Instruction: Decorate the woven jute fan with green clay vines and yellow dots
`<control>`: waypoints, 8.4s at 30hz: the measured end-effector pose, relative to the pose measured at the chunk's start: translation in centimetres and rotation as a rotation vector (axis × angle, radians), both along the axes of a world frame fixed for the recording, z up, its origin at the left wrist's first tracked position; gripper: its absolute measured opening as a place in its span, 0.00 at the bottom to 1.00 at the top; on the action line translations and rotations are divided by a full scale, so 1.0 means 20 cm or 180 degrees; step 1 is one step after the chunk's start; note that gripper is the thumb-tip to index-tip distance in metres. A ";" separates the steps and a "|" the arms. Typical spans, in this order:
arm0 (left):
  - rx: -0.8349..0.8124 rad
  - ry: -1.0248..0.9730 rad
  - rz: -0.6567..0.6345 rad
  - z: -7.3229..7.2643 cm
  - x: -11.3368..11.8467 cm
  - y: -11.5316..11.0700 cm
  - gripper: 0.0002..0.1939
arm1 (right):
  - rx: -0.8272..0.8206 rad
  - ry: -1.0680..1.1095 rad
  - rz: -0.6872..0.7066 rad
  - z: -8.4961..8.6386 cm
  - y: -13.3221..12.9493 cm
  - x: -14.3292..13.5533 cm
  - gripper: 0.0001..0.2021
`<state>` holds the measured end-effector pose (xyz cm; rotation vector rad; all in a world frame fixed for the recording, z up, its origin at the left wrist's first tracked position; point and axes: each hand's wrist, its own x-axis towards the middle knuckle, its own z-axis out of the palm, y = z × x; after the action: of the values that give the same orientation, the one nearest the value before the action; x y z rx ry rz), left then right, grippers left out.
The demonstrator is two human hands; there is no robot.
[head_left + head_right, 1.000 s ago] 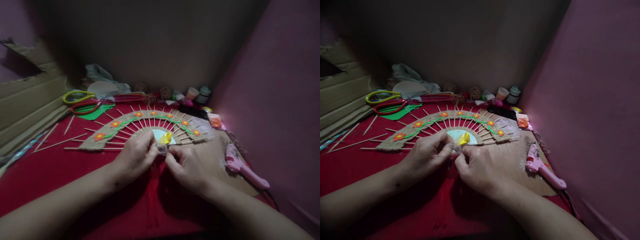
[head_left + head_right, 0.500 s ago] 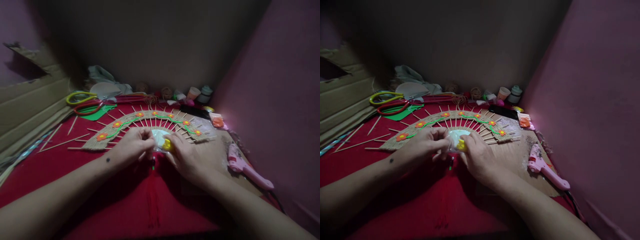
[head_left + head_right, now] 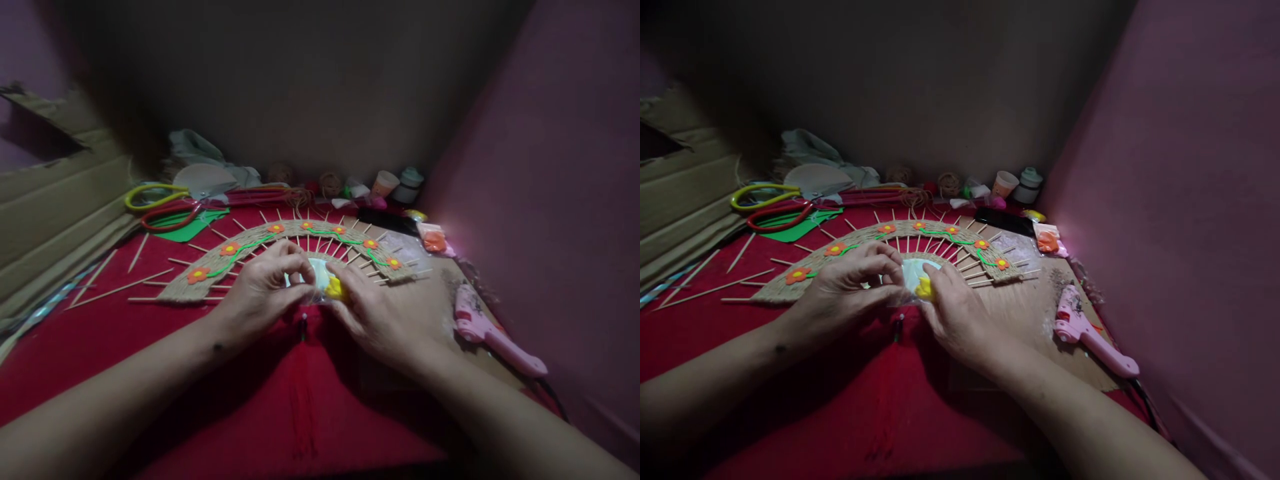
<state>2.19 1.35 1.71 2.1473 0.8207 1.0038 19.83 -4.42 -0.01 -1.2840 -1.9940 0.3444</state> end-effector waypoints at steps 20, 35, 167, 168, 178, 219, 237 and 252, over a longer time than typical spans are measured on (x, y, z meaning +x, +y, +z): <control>-0.0229 0.0352 -0.0258 -0.06 0.03 -0.02 0.09 | -0.0373 -0.0349 0.0192 -0.09 0.00 -0.01 0.24; -0.0287 0.0220 -0.0434 -0.05 0.02 0.01 0.07 | -0.0563 -0.0494 -0.0014 0.01 -0.03 -0.02 0.15; -0.3555 -0.1019 -0.2072 -0.03 -0.04 0.00 0.05 | -0.0319 0.0329 0.0257 -0.06 -0.08 0.04 0.07; -0.3556 -0.0990 -0.2103 -0.03 -0.04 0.00 0.05 | -0.0275 0.0316 0.0279 -0.06 -0.08 0.04 0.07; -0.3883 -0.1013 -0.2374 -0.02 -0.02 -0.01 0.07 | -0.0196 0.0301 0.0266 -0.06 -0.08 0.05 0.07; 0.0182 0.2021 0.1045 -0.06 -0.53 0.33 0.10 | -0.0492 0.0434 0.0171 -0.06 -0.09 0.04 0.09; 0.0641 0.2116 0.0977 -0.07 -0.53 0.34 0.09 | -0.0548 0.0504 0.0272 -0.05 -0.08 0.04 0.09; 0.1579 0.3184 0.0667 -0.13 -0.53 0.28 0.09 | -0.0618 0.0577 0.0300 -0.08 -0.08 0.04 0.08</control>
<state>-8.38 6.87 -0.89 3.0800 1.3597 0.1328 20.63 -6.12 -1.62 -1.2301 -1.9058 0.6902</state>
